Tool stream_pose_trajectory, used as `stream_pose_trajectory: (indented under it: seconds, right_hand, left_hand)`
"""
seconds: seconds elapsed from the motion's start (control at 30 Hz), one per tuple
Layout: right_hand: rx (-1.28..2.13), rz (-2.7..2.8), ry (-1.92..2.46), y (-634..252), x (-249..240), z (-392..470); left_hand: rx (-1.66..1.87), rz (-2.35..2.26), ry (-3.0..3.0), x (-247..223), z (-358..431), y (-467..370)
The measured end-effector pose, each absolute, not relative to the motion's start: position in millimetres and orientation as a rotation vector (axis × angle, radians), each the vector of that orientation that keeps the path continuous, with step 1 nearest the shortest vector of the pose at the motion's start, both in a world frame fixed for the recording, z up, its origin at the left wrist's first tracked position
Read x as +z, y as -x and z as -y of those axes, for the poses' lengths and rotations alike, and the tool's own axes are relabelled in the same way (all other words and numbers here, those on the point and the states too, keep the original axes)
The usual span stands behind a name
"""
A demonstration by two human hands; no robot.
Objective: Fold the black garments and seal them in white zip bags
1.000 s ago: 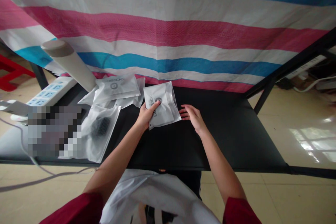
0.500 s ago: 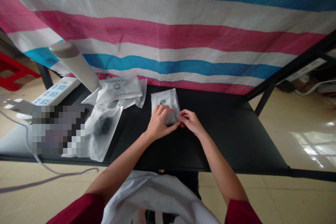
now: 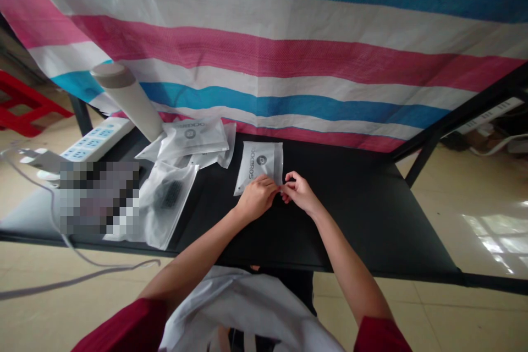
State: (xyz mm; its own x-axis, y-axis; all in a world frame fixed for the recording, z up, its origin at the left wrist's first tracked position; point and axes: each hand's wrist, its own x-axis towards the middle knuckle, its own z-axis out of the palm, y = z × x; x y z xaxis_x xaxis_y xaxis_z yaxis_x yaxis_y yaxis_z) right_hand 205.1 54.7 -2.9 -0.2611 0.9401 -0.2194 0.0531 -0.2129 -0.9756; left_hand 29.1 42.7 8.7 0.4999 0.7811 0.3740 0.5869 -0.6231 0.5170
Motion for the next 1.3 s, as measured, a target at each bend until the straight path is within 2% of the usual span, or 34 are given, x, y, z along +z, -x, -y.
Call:
stream_pose_trajectory:
  seconds: [0.17,0.37,0.5,0.63,0.77,0.87,1.0,1.17,1.3]
  right_hand:
    - [1.487,1.260,1.274,-210,-11,-60]
    - [1.342,1.225,1.358,-226,-27,-70]
    - [1.212,1.238,1.391,-233,-37,-77]
    - [1.143,1.150,1.395,-228,-28,-78]
    - [1.492,1.107,1.425,-208,-12,-63]
    - [1.677,1.300,1.393,-187,-6,-48]
    - [1.605,1.415,1.248,-164,0,-48]
    - [1.746,1.212,1.055,-130,31,-82]
    - [1.857,1.033,0.951,-73,51,-119]
  left_hand:
    - [0.805,-1.010,-2.618,18,-19,-39]
    - [0.948,-0.744,-2.496,19,48,-51]
    - [0.999,-0.748,-2.392,22,71,-48]
    - [1.100,-0.958,-2.244,27,65,-31]
    - [1.127,-1.245,-2.151,19,55,-10]
    - [1.077,-1.249,-2.124,15,54,4]
    - [1.104,-1.267,-2.161,34,58,36]
    - [1.314,-1.794,-2.065,56,57,108]
    - [1.141,-2.166,-2.021,40,51,153]
